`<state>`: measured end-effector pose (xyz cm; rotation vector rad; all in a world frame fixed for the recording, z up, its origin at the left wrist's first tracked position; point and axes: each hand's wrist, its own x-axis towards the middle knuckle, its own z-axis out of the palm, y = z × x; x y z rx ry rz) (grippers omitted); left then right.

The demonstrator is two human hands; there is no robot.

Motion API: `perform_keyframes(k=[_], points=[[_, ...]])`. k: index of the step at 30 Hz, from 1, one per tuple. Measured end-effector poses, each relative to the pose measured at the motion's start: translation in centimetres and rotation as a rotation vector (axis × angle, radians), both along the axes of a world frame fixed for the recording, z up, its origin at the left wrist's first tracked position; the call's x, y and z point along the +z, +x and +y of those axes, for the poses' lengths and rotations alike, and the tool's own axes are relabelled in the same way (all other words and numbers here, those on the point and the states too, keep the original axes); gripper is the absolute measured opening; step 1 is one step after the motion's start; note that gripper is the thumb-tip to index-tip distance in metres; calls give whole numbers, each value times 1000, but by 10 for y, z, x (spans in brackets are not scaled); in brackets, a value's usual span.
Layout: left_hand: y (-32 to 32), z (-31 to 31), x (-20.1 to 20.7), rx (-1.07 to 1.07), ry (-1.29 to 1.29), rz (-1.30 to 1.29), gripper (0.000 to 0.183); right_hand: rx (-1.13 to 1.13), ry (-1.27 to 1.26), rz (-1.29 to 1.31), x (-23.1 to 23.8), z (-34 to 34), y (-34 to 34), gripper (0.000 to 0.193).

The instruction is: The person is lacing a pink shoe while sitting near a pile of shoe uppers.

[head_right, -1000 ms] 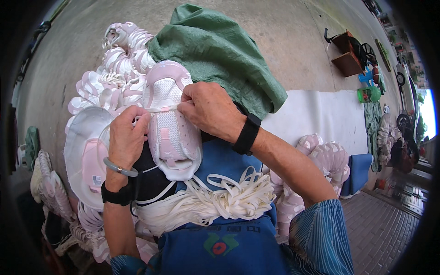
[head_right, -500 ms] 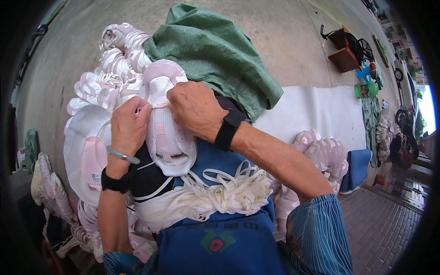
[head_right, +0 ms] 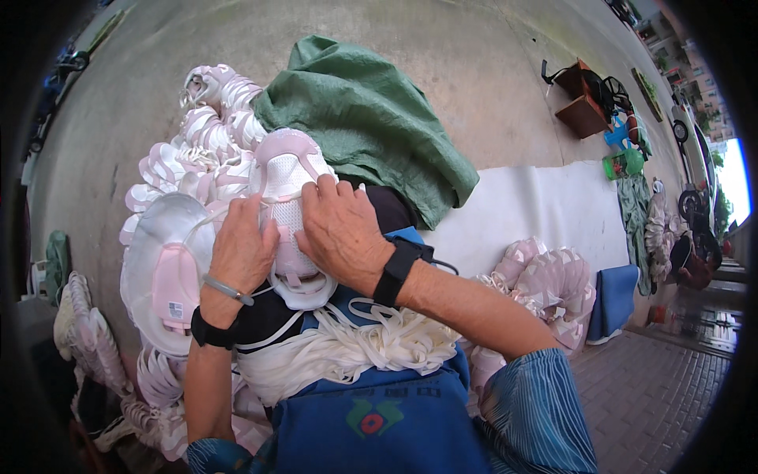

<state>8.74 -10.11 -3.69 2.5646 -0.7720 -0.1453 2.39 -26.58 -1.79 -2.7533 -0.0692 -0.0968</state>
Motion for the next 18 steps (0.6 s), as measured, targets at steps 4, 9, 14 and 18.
perform_keyframes(k=[4, 9, 14, 18], points=[[-3, -8, 2, 1, 120, 23, 28, -82, 46, 104, -3, 14, 2, 31], [-12, -4, 2, -24, 105, -82, 19, -123, 298, 23, -18, 7, -2, 27], [-16, -6, -9, 12, -35, -155, 23, -115, 221, -9, -21, 10, -1, 22], [-17, -9, -4, 37, -9, -128, 23, -29, 215, -29, -29, 1, 4, 15]])
